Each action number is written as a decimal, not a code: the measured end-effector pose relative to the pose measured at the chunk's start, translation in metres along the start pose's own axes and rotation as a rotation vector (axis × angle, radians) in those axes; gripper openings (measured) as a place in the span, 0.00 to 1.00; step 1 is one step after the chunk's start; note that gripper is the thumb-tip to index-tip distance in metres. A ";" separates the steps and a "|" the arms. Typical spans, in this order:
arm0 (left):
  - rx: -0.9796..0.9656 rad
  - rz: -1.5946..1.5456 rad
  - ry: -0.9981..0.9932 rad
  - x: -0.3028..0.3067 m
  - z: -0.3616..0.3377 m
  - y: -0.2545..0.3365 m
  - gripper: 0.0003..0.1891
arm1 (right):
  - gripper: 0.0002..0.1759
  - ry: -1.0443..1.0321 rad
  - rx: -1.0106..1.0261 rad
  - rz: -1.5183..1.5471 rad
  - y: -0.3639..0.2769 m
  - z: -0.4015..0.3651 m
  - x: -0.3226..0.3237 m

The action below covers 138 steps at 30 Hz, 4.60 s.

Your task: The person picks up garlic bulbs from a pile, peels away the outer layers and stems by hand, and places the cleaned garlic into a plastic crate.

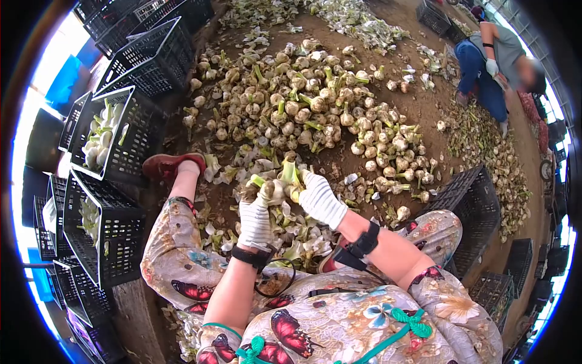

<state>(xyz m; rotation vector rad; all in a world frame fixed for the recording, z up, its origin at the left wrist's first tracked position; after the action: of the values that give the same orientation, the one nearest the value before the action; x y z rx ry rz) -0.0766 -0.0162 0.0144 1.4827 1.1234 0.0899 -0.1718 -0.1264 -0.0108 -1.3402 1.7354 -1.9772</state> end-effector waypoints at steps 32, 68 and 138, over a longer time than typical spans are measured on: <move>-0.506 -0.538 0.284 0.162 0.027 0.192 0.20 | 0.19 -0.529 0.141 -0.376 0.086 -0.018 0.047; 0.470 0.384 -0.335 -0.129 0.044 -0.021 0.31 | 0.04 0.121 -0.497 1.279 0.129 0.062 0.216; -0.335 0.504 -0.280 -0.028 0.013 -0.004 0.29 | 0.08 0.059 0.044 0.548 -0.006 -0.033 0.062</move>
<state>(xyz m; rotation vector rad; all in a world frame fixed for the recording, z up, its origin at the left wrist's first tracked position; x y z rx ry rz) -0.0855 -0.0446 0.0223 1.3901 0.4648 0.3886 -0.2285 -0.1422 0.0280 -0.6894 1.8208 -1.7340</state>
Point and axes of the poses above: each hand's wrist, its own z-axis towards the middle knuckle, its own x-axis out of the back of the hand, y = z × x, the point moved 2 cm from there along z, towards the middle knuckle, and after that the axes turned 2 degrees about -x, right-handed, at the moved point
